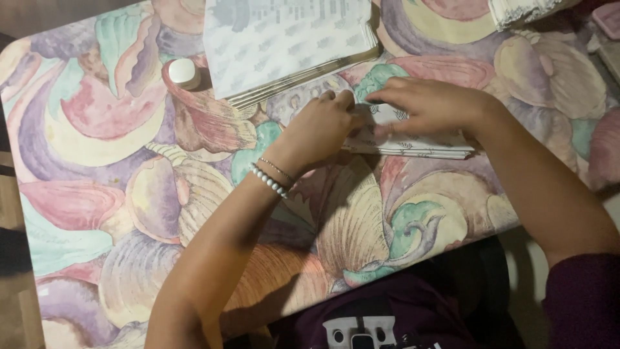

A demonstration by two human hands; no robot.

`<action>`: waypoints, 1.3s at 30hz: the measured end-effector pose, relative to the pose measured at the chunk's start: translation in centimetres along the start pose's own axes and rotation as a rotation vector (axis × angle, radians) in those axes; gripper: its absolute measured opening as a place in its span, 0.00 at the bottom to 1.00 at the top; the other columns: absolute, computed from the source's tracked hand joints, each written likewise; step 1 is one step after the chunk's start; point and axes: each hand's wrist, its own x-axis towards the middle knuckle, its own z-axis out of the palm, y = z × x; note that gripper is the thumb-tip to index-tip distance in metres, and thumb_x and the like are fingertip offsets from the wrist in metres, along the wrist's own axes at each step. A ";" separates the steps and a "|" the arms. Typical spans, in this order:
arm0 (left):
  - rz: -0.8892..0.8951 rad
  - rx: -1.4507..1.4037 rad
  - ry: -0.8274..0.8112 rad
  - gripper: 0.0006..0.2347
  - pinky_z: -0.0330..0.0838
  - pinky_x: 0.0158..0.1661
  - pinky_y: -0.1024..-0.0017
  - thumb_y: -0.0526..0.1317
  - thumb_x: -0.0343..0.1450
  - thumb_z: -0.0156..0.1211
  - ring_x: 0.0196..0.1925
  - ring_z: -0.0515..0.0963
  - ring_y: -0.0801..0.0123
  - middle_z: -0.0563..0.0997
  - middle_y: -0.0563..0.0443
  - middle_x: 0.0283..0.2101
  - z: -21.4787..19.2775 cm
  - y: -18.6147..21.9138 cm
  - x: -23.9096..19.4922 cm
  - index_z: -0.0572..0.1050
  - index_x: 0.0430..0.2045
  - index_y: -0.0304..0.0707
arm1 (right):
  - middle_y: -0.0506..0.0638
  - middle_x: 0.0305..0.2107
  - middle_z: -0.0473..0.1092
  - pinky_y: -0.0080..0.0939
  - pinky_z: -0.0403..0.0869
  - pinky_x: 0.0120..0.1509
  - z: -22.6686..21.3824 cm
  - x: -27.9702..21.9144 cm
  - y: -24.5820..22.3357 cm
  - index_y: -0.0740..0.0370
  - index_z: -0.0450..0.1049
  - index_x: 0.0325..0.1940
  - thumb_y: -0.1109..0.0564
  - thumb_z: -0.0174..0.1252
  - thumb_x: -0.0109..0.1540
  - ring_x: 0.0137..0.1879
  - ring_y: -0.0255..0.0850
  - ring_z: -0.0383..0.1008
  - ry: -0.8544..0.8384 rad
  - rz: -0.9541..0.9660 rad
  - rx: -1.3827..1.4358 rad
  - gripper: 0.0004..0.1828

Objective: Folding individual sheets of printed paper into a specific shape and stacking them on a table.

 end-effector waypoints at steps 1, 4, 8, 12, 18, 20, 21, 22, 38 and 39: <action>-0.002 0.000 -0.001 0.22 0.80 0.42 0.52 0.51 0.52 0.80 0.42 0.81 0.42 0.78 0.39 0.42 0.0 0.1 -0.2 0.85 0.36 0.44 | 0.59 0.47 0.71 0.64 0.70 0.57 -0.1 0.3 0.1 0.60 0.66 0.70 0.31 0.61 0.59 0.55 0.60 0.72 -0.001 -0.002 0.001 0.43; -0.006 -0.015 0.045 0.17 0.79 0.43 0.55 0.47 0.54 0.80 0.43 0.81 0.43 0.77 0.40 0.43 -0.1 0.5 -0.9 0.85 0.32 0.43 | 0.59 0.46 0.73 0.63 0.71 0.55 0.2 0.8 0.0 0.57 0.69 0.67 0.37 0.45 0.69 0.54 0.61 0.73 -0.075 0.059 0.035 0.30; -0.002 0.063 0.225 0.19 0.71 0.52 0.45 0.44 0.55 0.78 0.53 0.75 0.41 0.71 0.39 0.53 -0.7 2.1 -2.0 0.82 0.37 0.40 | 0.58 0.47 0.75 0.63 0.73 0.54 1.8 -0.3 -0.6 0.57 0.76 0.52 0.55 0.54 0.66 0.54 0.60 0.76 0.235 0.018 0.014 0.12; -0.129 -0.097 0.787 0.31 0.53 0.76 0.40 0.51 0.66 0.85 0.71 0.63 0.50 0.60 0.43 0.67 0.0 3.4 -2.0 0.68 0.56 0.47 | 0.52 0.46 0.73 0.56 0.74 0.59 -0.5 -1.7 -3.8 0.57 0.71 0.48 0.54 0.53 0.70 0.56 0.49 0.73 0.496 0.345 0.511 0.06; -0.463 -0.862 0.694 0.42 0.80 0.57 0.68 0.53 0.63 0.71 0.62 0.79 0.57 0.76 0.43 0.64 -2.3 6.2 1.9 0.52 0.70 0.41 | 0.48 0.43 0.73 0.39 0.74 0.57 2.5 -0.9 2.1 0.56 0.67 0.43 0.61 0.56 0.74 0.52 0.39 0.72 1.227 -0.161 1.047 0.06; -0.426 -0.753 0.711 0.32 0.82 0.47 0.70 0.54 0.65 0.69 0.51 0.84 0.63 0.82 0.47 0.52 -1.1 6.2 2.4 0.63 0.62 0.44 | 0.48 0.41 0.71 0.38 0.72 0.56 3.1 -0.5 2.6 0.57 0.67 0.44 0.64 0.53 0.74 0.50 0.39 0.70 1.238 -0.168 1.051 0.06; -0.387 -0.651 0.718 0.23 0.84 0.36 0.72 0.54 0.68 0.66 0.40 0.89 0.69 0.87 0.52 0.41 -0.5 6.3 2.8 0.73 0.54 0.46 | 0.48 0.39 0.69 0.36 0.70 0.55 3.5 -0.5 2.9 0.57 0.66 0.44 0.67 0.51 0.74 0.48 0.38 0.68 1.252 -0.163 1.056 0.07; -0.383 -0.650 0.719 0.23 0.84 0.36 0.72 0.54 0.68 0.66 0.40 0.89 0.69 0.87 0.52 0.41 -0.3 6.2 2.9 0.73 0.54 0.46 | 0.48 0.39 0.69 0.36 0.70 0.55 3.5 -0.5 3.1 0.57 0.66 0.44 0.67 0.51 0.74 0.48 0.38 0.68 1.255 -0.164 1.053 0.07; -0.383 -0.824 0.844 0.04 0.84 0.37 0.78 0.33 0.69 0.66 0.33 0.87 0.73 0.86 0.53 0.34 -0.3 4.3 3.0 0.81 0.35 0.38 | 0.48 0.41 0.70 0.39 0.70 0.44 1.0 -3.3 -1.4 0.53 0.63 0.69 0.55 0.51 0.69 0.43 0.37 0.68 0.660 0.516 0.770 0.22; -0.445 -0.847 0.839 0.03 0.82 0.34 0.79 0.35 0.68 0.67 0.31 0.85 0.76 0.86 0.56 0.32 -0.4 4.2 2.9 0.82 0.33 0.39 | 0.49 0.52 0.75 0.45 0.75 0.54 1.0 -3.3 -1.4 0.56 0.68 0.62 0.56 0.53 0.68 0.55 0.42 0.77 0.655 0.387 0.837 0.18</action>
